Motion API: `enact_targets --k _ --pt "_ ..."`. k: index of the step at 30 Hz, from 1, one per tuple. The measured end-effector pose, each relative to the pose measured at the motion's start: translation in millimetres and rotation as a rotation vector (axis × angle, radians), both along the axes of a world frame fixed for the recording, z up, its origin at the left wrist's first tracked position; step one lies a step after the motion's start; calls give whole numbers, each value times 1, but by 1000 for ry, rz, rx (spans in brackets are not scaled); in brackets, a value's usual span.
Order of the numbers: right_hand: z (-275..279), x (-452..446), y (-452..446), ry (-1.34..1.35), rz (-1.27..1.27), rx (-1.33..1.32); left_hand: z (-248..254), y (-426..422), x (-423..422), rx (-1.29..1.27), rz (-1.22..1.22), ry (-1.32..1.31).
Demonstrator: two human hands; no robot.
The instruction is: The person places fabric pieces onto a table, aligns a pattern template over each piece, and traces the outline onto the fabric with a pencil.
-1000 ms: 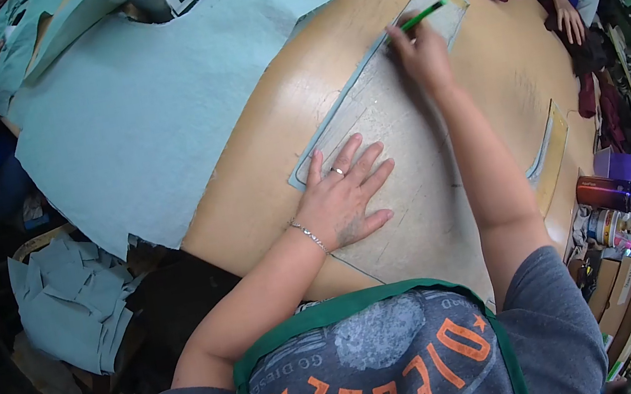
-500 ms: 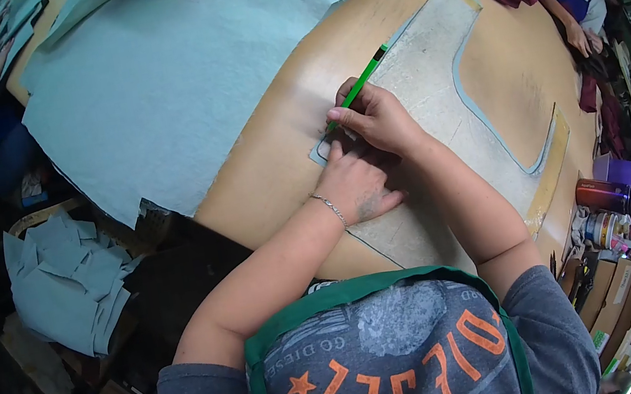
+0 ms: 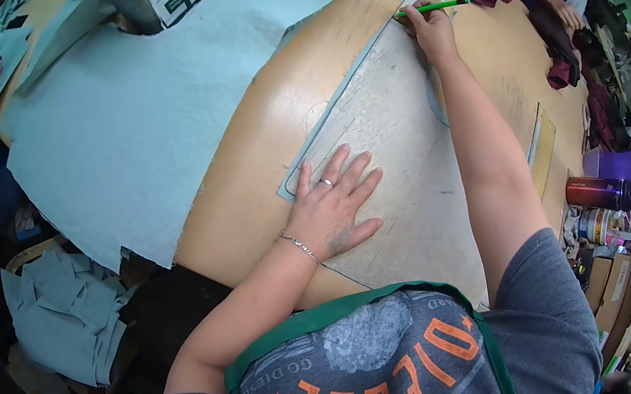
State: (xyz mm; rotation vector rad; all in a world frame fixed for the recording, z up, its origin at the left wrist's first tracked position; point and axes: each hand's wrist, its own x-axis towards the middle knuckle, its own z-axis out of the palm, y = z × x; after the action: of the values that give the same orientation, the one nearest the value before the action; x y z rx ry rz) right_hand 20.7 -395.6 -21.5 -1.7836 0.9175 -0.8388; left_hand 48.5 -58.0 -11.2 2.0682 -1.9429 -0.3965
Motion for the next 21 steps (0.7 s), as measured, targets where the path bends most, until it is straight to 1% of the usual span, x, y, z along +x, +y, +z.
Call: enact_targets --k 3,4,6,8,10,13,16,19,21 --pt "13 -12 17 -268 -193 107 -2 0 0 -18 0 -8" --pt "17 -24 26 -263 -226 72 -3 1 -1 -24 -2 -5" --pt "20 -58 54 -220 -284 96 -1 1 0 -11 -5 -20" --pt "21 -97 92 -387 -223 185 0 0 -1 -10 -8 -30" --pt "23 -134 131 -315 -291 124 2 -1 -2 -20 -20 -37" --pt "19 -164 175 -407 -378 176 15 -10 -4 102 -26 -73" --pt "-9 -176 188 -424 -414 218 28 -42 -3 215 -56 -101" --pt "-22 -175 188 -438 -361 151 11 -89 1 24 -108 -142" --pt "-19 -175 190 -467 -365 171 0 -129 5 -20 -131 -143"
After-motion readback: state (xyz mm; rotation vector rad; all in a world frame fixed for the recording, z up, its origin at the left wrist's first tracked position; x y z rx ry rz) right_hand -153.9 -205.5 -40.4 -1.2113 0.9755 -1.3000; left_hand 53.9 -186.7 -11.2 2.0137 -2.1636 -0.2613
